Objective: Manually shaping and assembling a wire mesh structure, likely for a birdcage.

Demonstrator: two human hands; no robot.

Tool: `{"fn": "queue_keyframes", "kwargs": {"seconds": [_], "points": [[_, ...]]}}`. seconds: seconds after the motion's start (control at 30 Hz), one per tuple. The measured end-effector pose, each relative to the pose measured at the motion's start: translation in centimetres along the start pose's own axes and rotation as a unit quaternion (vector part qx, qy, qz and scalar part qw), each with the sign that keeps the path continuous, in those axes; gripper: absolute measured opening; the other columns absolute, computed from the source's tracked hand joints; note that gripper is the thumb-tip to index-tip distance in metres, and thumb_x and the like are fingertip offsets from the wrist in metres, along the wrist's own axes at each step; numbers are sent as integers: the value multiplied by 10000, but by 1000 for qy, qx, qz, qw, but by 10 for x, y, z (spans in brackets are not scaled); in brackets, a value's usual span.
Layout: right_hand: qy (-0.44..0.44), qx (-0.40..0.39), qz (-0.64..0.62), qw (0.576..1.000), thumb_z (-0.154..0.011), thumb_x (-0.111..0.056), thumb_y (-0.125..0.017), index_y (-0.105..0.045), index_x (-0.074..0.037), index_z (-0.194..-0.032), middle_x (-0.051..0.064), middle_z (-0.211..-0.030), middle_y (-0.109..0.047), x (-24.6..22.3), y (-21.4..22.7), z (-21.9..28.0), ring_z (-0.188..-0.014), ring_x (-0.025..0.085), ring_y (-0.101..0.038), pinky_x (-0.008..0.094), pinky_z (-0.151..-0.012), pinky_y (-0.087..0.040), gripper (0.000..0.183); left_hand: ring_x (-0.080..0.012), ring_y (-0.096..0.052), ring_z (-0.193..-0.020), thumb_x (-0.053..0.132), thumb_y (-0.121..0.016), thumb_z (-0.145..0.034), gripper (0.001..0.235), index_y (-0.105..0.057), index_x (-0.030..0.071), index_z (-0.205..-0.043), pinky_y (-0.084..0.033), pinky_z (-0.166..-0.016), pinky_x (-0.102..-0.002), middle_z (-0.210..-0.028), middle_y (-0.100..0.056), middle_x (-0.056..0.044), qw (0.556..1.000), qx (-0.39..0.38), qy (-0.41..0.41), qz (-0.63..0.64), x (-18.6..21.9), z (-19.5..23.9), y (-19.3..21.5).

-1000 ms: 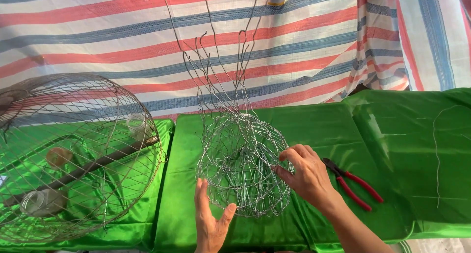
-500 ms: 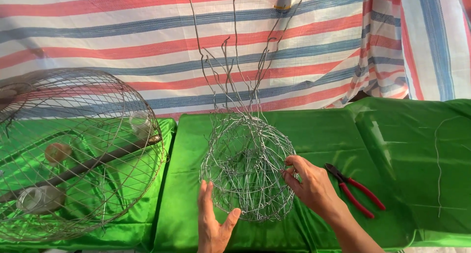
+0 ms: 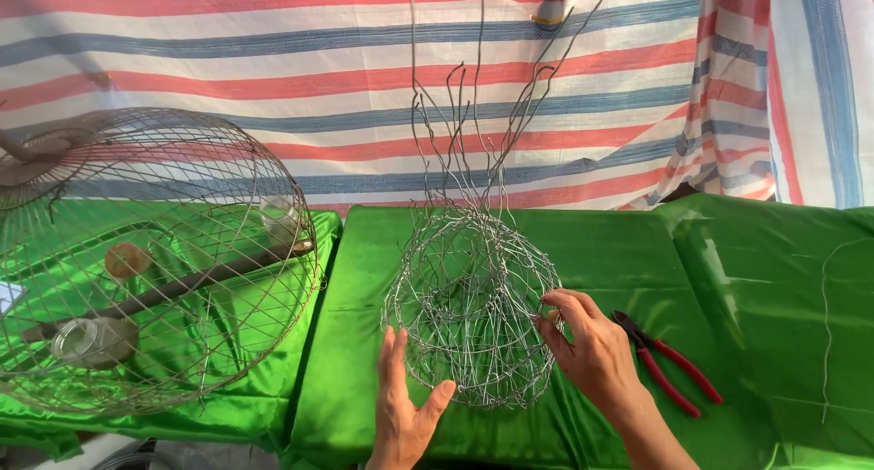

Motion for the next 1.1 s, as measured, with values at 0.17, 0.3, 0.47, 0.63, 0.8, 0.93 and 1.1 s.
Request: {"fn": "queue_keyframes", "kwargs": {"seconds": [0.17,0.3,0.47,0.63,0.8,0.93,1.1], "points": [[2,59,-109,992,-926,-317,-697,-592,-67,-1318,152,-1318,-666,14,11,4,-1037,247,-729,374,-860,-643,476,-482,-241,-1527,647,-591,-874,999,-138,157,-1618,-426,-1082,-677,-1687,-114,-302,1000,-8,27,-5,4,0,0],[-137,-45,-225,964,-921,-473,-599,-553,-101,-1385,146,-1301,-681,51,-10,9,-1134,286,-720,420,-931,-616,597,-466,-202,-1540,594,-613,-868,1010,-117,136,-1619,-277,-1175,-651,-1691,-44,-308,998,17,55,8,18,-1,-3],[-140,-79,-407,899,-934,-498,-569,-496,-59,-1442,163,-1419,-618,78,-50,28,-1278,273,-635,416,-1032,-587,675,-371,-168,-1573,766,-553,-689,1212,-41,206,-1634,-281,-1211,-599,-1723,-12,-194,966,-13,241,95,21,3,-11],[-112,-101,-404,902,-932,-545,-552,-440,-110,-1491,185,-1479,-573,81,-53,38,-1223,336,-678,501,-998,-607,717,-307,-163,-1582,620,-597,-692,1143,-71,227,-1627,-275,-1234,-577,-1749,-37,-96,957,-12,271,99,23,1,-11],[-84,-106,-406,904,-956,-522,-550,-444,-117,-1477,178,-1372,-659,85,-50,33,-1203,302,-705,487,-1006,-611,668,-296,-80,-1601,484,-618,-721,1063,-117,250,-1629,-339,-1183,-631,-1765,5,-34,948,23,268,169,20,-7,-17],[-113,-133,-408,896,-933,-518,-567,-495,-122,-1442,109,-1285,-725,84,-41,25,-1080,247,-762,407,-912,-655,649,-271,-43,-1609,516,-584,-706,1096,-79,220,-1633,-300,-1208,-605,-1763,17,-39,943,42,274,186,25,-12,-20],[-104,-111,-404,902,-956,-507,-537,-553,-104,-1400,117,-1240,-737,96,-43,20,-1083,226,-748,386,-885,-668,600,-354,-13,-1592,552,-587,-698,1131,-42,246,-1641,-153,-1241,-621,-1756,43,-61,934,84,300,176,25,-10,-23]]}}
Point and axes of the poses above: each hand's wrist, its own z-axis away from the middle knuckle, its own y-axis out of the back of the hand, x = y × z, the point moved 4 cm from there along -z, towards the middle knuckle
